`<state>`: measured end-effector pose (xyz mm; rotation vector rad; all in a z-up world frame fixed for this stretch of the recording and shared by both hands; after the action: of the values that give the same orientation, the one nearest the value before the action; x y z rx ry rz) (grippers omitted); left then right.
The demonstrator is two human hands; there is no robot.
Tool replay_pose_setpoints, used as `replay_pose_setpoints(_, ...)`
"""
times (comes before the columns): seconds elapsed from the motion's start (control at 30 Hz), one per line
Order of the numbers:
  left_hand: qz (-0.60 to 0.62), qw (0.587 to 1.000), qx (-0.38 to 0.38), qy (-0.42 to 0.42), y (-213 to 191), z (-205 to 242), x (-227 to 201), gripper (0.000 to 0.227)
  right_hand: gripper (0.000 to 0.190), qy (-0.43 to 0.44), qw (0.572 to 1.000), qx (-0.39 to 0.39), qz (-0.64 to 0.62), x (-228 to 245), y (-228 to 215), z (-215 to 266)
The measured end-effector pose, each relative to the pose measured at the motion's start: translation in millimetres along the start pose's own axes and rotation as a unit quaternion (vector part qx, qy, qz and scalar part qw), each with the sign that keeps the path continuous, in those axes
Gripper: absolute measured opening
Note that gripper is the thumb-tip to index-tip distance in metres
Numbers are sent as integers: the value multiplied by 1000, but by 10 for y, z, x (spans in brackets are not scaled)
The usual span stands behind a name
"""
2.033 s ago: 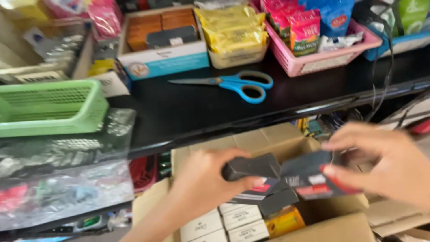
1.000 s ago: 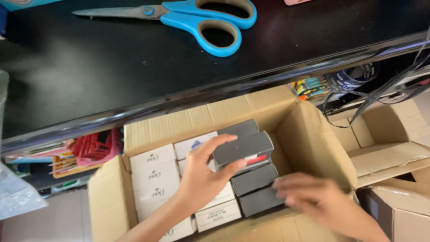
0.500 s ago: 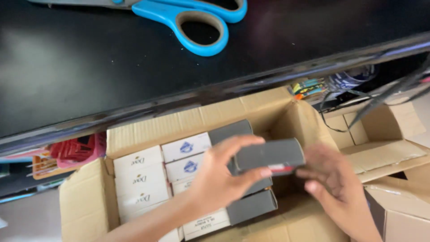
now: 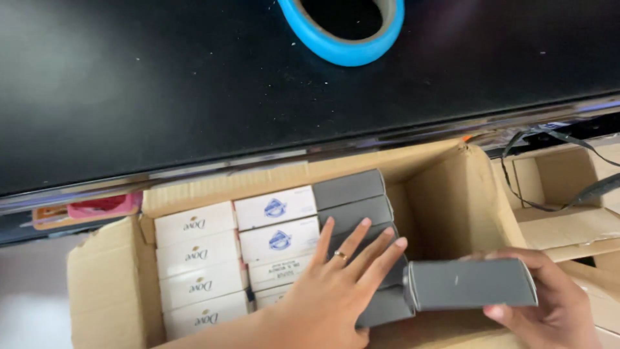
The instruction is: The person picks up small product boxes from a shelf and places them into a cardboard box on the floor. They handle various items, including dark grey boxes and white boxes with blue and pink branding, arranging them in rows inside the larger box.
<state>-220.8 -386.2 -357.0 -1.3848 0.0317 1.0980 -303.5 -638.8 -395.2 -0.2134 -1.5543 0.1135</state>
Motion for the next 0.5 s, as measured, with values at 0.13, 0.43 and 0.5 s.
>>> replay_pose_setpoints(0.13,-42,998,-44,16,24,14,-9,127,59,-32,994,77,-75,261,189,-106)
replay_pose_setpoints(0.43,9,990,-114,77,13,70,-23,67,57,-39,995,-97,12,227,-111,-125)
replay_pose_setpoints(0.5,-59,980,-152,118,47,52,-139,70,49,-58,979,-186,54,292,-297,-114)
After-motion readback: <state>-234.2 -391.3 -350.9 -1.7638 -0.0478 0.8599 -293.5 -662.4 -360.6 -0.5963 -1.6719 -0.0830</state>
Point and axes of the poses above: each hand's wrist, its own z-axis away from the middle knuckle, its own y-axis out of the palm, x = y × z, the point moved 10 cm from there along -z, towards the middle knuckle, and after that the axes turned 13 degrees about -y, right-handed, at the moved point
